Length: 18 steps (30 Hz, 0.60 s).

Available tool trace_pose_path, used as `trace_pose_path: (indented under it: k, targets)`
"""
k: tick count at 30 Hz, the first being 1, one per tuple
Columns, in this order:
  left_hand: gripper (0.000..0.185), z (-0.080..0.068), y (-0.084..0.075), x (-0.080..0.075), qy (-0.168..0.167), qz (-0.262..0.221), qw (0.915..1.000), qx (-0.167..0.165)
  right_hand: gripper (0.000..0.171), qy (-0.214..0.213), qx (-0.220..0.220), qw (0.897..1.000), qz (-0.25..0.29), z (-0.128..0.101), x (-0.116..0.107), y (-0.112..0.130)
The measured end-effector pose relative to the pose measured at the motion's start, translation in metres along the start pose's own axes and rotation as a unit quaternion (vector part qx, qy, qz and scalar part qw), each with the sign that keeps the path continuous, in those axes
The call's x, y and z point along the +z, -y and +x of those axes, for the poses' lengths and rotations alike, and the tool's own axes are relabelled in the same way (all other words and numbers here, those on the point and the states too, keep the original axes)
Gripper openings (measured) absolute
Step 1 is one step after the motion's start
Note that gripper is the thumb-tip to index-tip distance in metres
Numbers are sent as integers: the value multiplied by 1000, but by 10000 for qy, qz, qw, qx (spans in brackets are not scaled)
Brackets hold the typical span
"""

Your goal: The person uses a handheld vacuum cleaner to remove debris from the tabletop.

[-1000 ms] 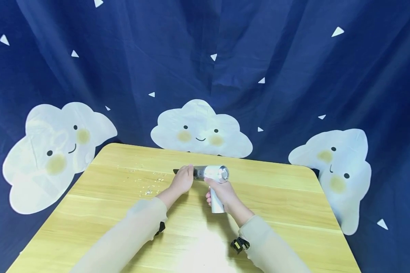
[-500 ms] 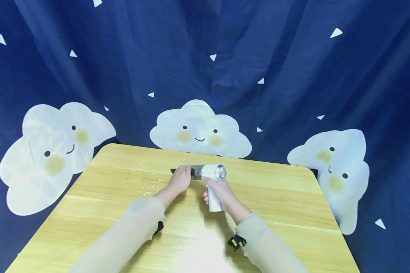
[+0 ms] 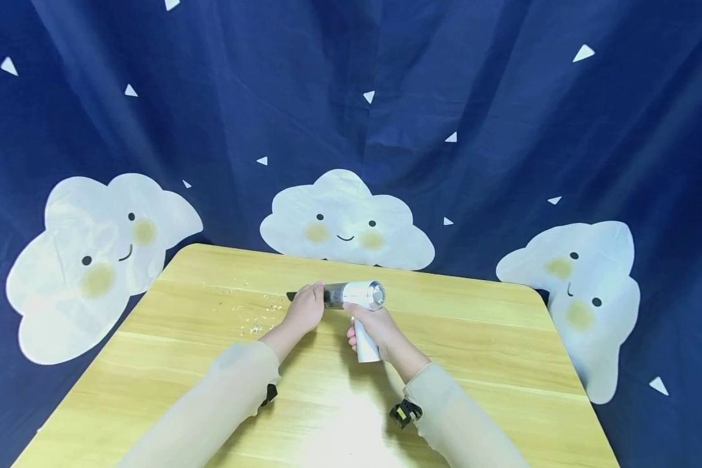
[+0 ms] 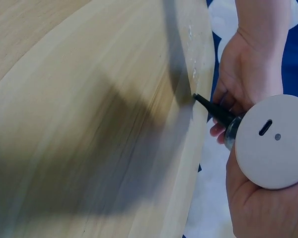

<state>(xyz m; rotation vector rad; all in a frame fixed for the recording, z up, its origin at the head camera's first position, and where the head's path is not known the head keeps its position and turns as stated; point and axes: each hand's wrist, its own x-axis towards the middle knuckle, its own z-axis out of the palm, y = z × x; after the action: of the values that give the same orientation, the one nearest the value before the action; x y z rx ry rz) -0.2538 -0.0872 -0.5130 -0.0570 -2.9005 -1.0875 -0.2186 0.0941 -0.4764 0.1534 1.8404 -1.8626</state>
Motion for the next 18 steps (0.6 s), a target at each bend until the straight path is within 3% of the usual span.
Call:
trace_pose_path:
  k: [18]
  targets:
    - [65,-16,2,-2,-103,25,9999,-10,39,320,129,9993,-166,-6,-3,-2]
